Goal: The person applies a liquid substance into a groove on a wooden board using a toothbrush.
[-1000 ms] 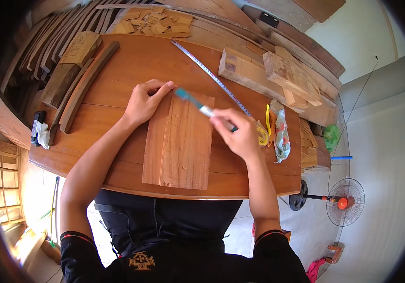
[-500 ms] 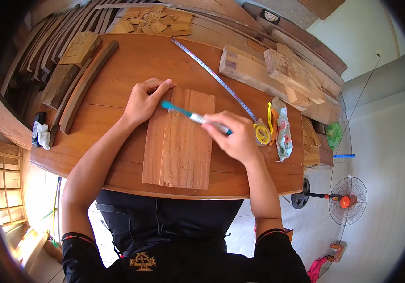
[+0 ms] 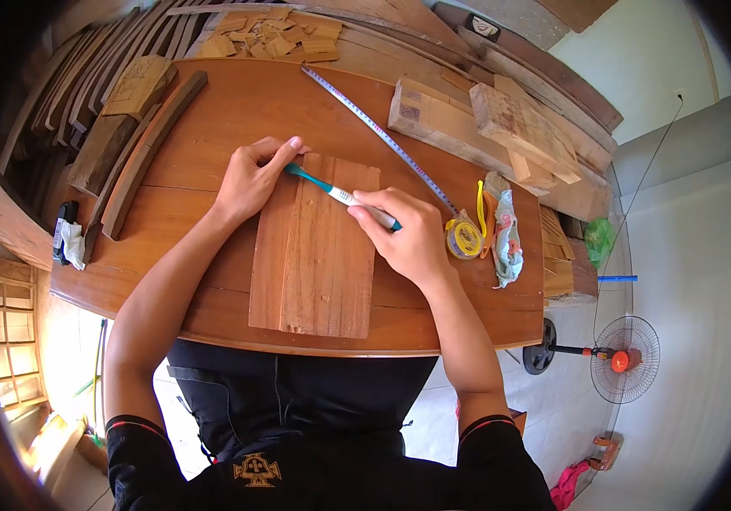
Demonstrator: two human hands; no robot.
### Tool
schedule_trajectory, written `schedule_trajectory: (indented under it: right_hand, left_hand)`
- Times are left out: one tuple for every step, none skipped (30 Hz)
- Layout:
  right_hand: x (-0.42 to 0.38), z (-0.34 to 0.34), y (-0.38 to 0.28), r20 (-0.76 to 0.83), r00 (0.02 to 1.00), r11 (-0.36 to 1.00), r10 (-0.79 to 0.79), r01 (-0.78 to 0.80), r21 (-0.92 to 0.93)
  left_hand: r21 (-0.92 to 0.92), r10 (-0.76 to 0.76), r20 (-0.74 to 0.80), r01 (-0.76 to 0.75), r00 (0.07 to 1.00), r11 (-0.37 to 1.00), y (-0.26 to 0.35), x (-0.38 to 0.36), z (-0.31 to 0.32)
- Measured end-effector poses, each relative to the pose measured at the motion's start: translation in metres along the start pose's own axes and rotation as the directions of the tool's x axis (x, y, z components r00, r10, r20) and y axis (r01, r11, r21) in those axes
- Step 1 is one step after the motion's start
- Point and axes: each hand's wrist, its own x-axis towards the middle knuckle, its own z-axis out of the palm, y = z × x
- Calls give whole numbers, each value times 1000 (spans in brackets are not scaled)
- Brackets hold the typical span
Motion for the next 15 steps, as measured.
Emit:
schedule_trajectory:
  right_hand:
    - [1,3,5,-50,998,999,-28,30,30]
    - [3,0,7,-103,995,1000,-16,16,1]
    - [4,-1,11,-117,993,999,32,-29,29]
    - [5,-2,13,-130,989,996,77,-70,53]
    - [3,-2,13,-96,994,998,50,-45,45]
    - [1,-2,7,-64,998,999,25,-23,40]
    - [0,1,7,-34,998,998,-46,48,38]
    - [0,1,7,-48,998,999,-40,42,31]
    - [1,1,6,-62,998,999,-35,36,24]
    - [3,0,6,-74,997,999,-31,33,17]
    - [3,-1,9,-94,993,998,65,-63,24]
    - [3,0,9,-82,995,998,49,-46,34]
    - [2,-1,8,-69,997,999,34,-31,42]
    - [1,-1,8,-59,998,999,21,-18,49]
    - [0,-1,6,-9,1000,999,-15,15,37]
  left_hand:
    - [0,13,-2,-13,1000,1000,-2,-2,0]
    - [20,-18,7,17,1000,1000,-4,-3,-2]
    - [37,-46,15,45,999,998,-5,-2,-3]
    - [51,-71,19,70,997,996,-5,-1,-3]
    - [32,-47,9,46,999,998,-6,0,-2]
    - [14,-23,1,23,1000,1000,-7,0,-1]
    - [-1,0,-6,0,1000,1000,-8,0,0]
    - [-7,2,-9,-2,1000,1000,-10,-1,0]
    - [-12,4,-12,-4,1000,1000,-9,-1,1]
    - [-18,6,-18,-6,1000,1000,-8,-2,1]
    - [-7,-18,-13,17,1000,1000,-8,-1,-1]
    - [1,-42,-9,42,999,999,-8,-1,-1]
    - [8,-68,-3,68,998,998,-8,-1,-1]
    - [-25,-51,-7,51,999,998,-10,-2,1]
    - [-57,-33,-11,32,999,998,-11,-1,2]
